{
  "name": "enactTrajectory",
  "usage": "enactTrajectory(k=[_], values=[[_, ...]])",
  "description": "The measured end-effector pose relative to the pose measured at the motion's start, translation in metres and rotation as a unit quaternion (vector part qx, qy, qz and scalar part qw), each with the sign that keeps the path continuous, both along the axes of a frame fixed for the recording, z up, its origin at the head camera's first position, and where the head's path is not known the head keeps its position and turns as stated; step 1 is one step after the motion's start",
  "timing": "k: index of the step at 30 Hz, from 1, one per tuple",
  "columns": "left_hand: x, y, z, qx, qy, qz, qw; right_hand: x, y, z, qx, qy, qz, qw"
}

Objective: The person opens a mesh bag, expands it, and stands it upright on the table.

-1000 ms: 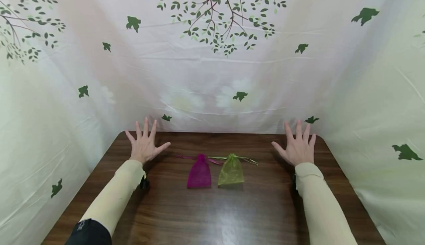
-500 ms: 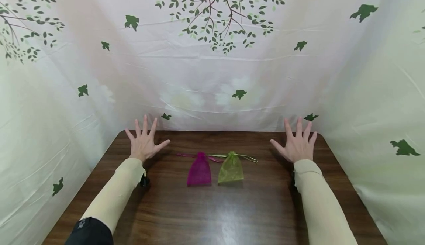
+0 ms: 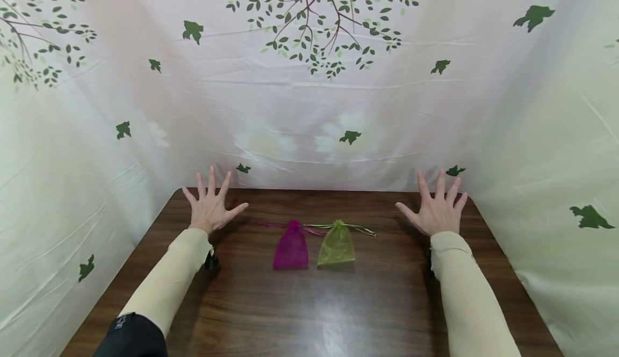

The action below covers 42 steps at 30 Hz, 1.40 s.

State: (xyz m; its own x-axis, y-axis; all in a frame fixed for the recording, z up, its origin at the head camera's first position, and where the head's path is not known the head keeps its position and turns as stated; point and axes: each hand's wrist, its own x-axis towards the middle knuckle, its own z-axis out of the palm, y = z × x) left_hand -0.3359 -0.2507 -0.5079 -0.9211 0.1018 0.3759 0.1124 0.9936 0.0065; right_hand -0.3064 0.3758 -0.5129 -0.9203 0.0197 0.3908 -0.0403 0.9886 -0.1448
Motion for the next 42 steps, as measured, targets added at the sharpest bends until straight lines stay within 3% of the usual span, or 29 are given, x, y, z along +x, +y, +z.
enactTrajectory(k=[7, 18, 25, 28, 35, 42], values=[[-0.004, 0.007, 0.001, 0.003, -0.002, 0.0, 1.0, -0.005, 0.004, 0.002, -0.005, 0.003, 0.0, 1.0], [-0.007, 0.01, -0.006, 0.019, -0.009, -0.006, 0.9997, -0.007, 0.008, 0.002, -0.016, -0.015, -0.002, 1.0], [-0.005, 0.012, -0.006, 0.03, -0.016, -0.014, 0.9993, -0.003, 0.003, 0.007, -0.033, -0.058, 0.012, 0.998], [-0.002, 0.016, -0.004, 0.051, -0.028, -0.024, 0.998, -0.001, -0.002, 0.006, -0.051, -0.069, 0.03, 0.996], [0.012, 0.029, -0.008, 0.109, -0.049, -0.051, 0.9915, 0.008, -0.028, 0.005, -0.086, -0.023, 0.095, 0.992], [0.033, 0.052, -0.002, 0.146, -0.05, -0.074, 0.9852, 0.027, -0.068, 0.022, -0.148, -0.068, 0.133, 0.978]])
